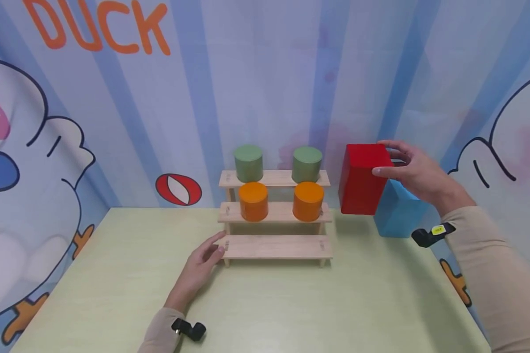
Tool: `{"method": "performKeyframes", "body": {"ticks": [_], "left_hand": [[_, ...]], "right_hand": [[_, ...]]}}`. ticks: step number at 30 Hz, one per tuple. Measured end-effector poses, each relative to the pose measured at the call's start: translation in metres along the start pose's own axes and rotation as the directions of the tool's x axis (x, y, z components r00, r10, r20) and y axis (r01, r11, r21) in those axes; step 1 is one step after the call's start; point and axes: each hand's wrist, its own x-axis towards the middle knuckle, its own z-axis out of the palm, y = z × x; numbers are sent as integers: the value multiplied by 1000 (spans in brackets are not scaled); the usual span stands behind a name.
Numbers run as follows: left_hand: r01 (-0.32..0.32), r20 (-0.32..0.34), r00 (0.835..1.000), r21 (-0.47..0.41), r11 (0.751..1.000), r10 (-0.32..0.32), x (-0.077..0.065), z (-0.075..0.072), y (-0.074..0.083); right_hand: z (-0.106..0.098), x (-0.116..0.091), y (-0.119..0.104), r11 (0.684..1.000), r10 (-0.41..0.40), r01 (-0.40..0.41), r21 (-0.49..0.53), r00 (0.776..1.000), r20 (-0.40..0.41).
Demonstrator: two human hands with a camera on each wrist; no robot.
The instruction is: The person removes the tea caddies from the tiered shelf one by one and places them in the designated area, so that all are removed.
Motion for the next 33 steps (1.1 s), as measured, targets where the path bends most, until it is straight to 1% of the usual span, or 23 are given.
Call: {"method": "performKeyframes", "body": {"ticks": [4, 7, 11, 13, 16, 21, 28, 33], "left_hand": [[-5, 3, 1000, -13, 1000, 5, 0, 0, 0], [-14, 4, 1000, -18, 1000, 14, 1, 0, -2], [-19, 6, 1000, -17, 1000, 19, 2, -1, -3], [-19, 6, 1000, -18, 1000, 19, 2, -1, -3], [-21, 5, 1000, -24, 999, 21, 2, -1, -3], [-23, 6, 1000, -29, 999, 24, 2, -1, -4], [-26, 11, 1000, -15, 1000, 26, 1, -2, -4], [-30, 12, 999, -20, 999, 30, 2, -2, -2]], "right_hand": [[2, 5, 13, 998, 48, -47, -45, 998, 35], [4, 8, 20, 991, 57, -50, -127, 997, 52], [8, 12, 29, 970, 62, -48, -237, 997, 52], [10, 14, 32, 965, 66, -49, -257, 996, 58], [12, 17, 37, 961, 74, -52, -272, 995, 72], [16, 21, 44, 962, 90, -63, -265, 992, 91], [24, 24, 52, 965, 84, -50, -257, 989, 124], [30, 28, 57, 964, 99, -63, -259, 987, 130]]}}
